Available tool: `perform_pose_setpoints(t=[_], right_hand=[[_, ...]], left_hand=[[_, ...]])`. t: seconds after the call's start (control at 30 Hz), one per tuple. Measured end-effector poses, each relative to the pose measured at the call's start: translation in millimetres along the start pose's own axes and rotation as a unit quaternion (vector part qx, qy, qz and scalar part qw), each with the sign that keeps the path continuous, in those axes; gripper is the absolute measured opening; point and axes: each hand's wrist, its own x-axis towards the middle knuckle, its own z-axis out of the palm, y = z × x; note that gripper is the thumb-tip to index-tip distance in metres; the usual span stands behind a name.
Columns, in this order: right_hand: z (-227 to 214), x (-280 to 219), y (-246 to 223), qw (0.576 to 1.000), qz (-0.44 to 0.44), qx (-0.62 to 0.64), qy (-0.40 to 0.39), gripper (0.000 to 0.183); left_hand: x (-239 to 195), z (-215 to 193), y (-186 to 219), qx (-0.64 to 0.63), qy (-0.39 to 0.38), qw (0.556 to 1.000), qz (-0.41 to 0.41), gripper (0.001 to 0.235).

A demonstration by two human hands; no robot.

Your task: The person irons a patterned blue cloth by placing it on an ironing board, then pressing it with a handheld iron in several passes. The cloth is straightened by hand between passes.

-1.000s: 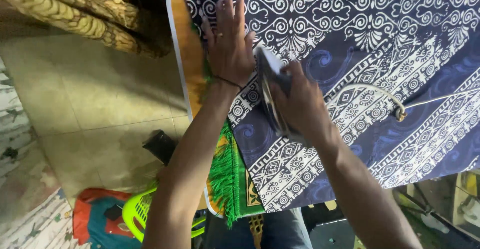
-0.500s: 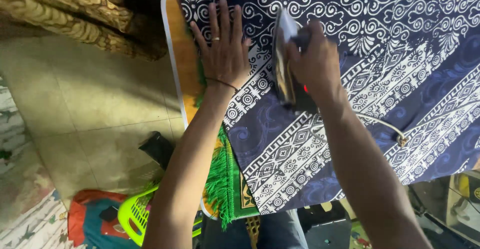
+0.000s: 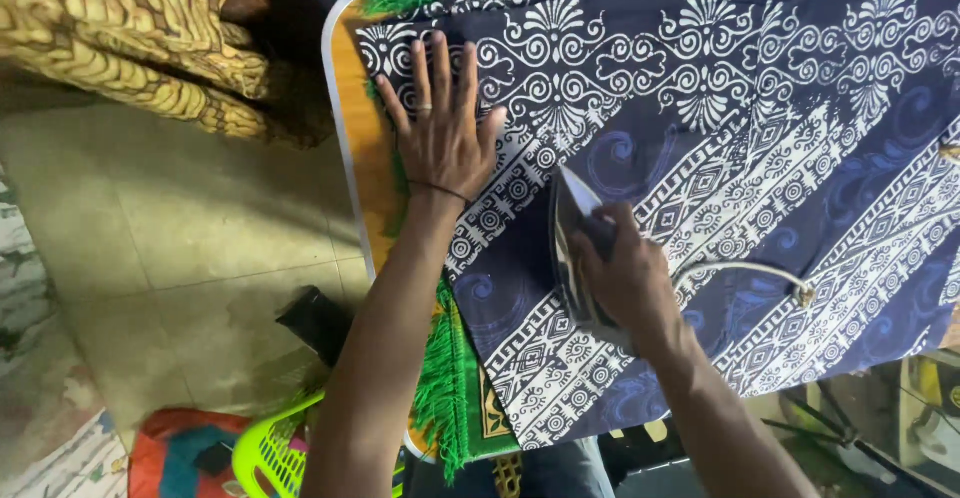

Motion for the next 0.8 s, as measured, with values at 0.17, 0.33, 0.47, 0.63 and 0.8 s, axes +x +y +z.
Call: perform_pose_setpoints(t=[0.17, 0.33, 0.47, 0.63, 0.8], right_hand=[[-12, 17, -2, 1.000, 0.017, 0.010, 0.024, 0.043], [-37, 134, 7, 0.981, -0.130, 0.009, 0.146, 0.040], [-63, 199, 7, 0.951, -0.237, 0.011, 0.196, 0.042], [-54, 142, 16, 0.953, -0.253, 0.028, 0.166, 0.035], [-33, -25, 17, 0.986, 0.072, 0.058, -0.137, 0.035]], left_hand=[[0, -7, 4, 0.013, -0.034, 0.999, -0.004, 0.068], [0, -3, 3, 0.016, -0.021, 1.000, -0.003, 0.066], [-2, -9, 7, 0.023, -0.002, 0.999, 0.025, 0.069], [0, -7, 3, 0.033, -0.009, 0.999, 0.024, 0.070], [-2, -17, 17, 0.023, -0.041, 0.999, 0.009, 0.070]])
